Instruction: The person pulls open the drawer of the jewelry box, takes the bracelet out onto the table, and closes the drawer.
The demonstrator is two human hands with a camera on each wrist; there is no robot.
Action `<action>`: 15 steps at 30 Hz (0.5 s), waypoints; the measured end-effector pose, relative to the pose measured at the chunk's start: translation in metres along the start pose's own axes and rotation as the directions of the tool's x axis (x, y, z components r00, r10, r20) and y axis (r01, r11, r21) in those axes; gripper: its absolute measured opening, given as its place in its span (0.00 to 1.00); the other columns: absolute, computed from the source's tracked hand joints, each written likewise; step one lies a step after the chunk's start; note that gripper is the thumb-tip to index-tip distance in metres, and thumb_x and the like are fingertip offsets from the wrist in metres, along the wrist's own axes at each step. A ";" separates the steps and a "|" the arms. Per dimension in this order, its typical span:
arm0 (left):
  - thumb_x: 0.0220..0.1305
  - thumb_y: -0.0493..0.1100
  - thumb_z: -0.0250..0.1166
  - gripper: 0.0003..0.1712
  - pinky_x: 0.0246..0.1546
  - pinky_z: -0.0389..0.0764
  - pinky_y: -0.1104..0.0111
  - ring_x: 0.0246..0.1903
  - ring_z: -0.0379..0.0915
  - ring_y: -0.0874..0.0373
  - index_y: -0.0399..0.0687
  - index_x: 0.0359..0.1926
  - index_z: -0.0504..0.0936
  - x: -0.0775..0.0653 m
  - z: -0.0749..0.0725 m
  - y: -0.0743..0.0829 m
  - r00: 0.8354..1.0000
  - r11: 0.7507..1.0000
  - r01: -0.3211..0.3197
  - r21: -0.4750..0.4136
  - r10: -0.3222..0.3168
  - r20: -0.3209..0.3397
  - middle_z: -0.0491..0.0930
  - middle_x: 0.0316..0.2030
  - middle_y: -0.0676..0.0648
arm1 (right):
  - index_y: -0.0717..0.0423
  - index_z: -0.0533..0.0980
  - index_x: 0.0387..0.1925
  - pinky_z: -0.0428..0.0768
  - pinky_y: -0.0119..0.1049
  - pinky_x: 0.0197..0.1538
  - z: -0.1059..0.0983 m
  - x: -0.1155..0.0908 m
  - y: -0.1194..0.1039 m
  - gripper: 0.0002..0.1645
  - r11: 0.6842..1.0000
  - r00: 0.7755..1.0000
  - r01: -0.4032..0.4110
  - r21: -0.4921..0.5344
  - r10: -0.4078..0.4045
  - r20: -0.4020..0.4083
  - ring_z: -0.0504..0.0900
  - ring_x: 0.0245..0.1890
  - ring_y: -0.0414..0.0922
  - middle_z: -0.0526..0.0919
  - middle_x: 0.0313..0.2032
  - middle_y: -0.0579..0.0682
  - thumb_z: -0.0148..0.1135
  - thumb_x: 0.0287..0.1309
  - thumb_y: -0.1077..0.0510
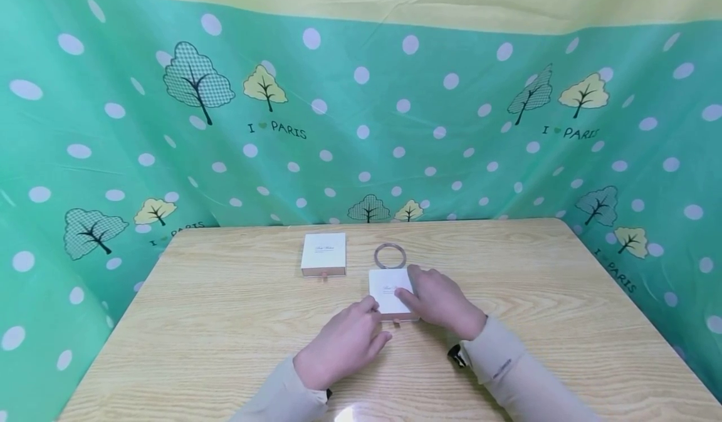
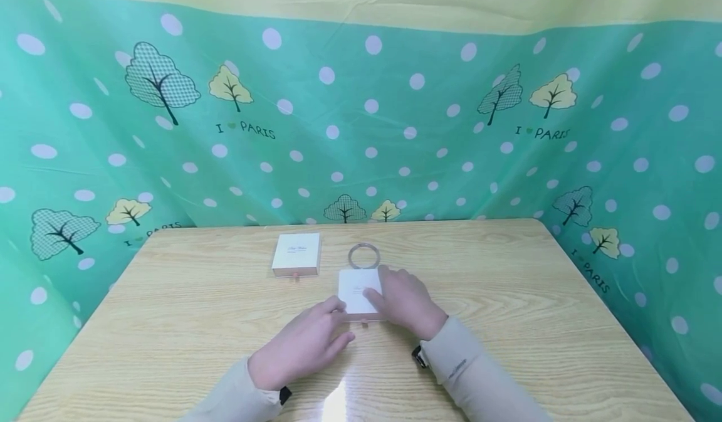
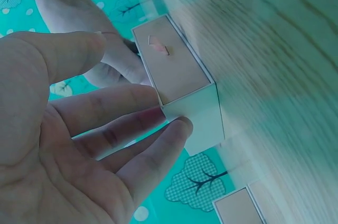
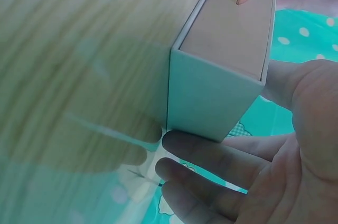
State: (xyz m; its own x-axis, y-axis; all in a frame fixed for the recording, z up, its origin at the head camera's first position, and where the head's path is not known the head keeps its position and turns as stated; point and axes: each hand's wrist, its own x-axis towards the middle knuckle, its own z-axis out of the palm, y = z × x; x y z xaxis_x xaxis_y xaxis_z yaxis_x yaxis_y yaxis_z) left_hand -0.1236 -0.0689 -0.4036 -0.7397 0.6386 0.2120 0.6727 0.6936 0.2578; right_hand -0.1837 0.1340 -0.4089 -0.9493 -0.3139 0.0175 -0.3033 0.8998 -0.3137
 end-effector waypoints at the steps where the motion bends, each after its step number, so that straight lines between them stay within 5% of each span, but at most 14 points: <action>1: 0.64 0.49 0.63 0.14 0.34 0.80 0.73 0.30 0.73 0.62 0.42 0.35 0.85 0.000 -0.001 0.000 1.000 1.000 0.000 -0.002 0.000 -0.001 0.75 0.38 0.49 | 0.67 0.70 0.55 0.72 0.34 0.22 0.000 0.000 -0.001 0.34 1.000 1.000 0.000 0.000 0.000 0.000 0.71 0.18 0.40 0.77 0.24 0.50 0.59 0.62 0.43; 15: 0.64 0.46 0.62 0.12 0.30 0.79 0.73 0.27 0.72 0.63 0.45 0.29 0.84 -0.003 -0.005 -0.002 0.999 0.999 0.028 -0.019 -0.028 -0.024 0.74 0.34 0.50 | 0.67 0.72 0.51 0.72 0.34 0.22 0.002 0.001 -0.007 0.31 0.999 0.999 0.034 0.001 -0.034 -0.029 0.70 0.18 0.40 0.75 0.22 0.47 0.60 0.62 0.44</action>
State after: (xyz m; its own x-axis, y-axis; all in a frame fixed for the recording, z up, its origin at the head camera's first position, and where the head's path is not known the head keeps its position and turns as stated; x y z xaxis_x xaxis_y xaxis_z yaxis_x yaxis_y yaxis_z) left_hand -0.1227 -0.0739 -0.4002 -0.7587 0.6106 0.2270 0.6513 0.7045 0.2818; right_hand -0.1822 0.1271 -0.4083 -0.9405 -0.3353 0.0556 -0.3352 0.8882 -0.3142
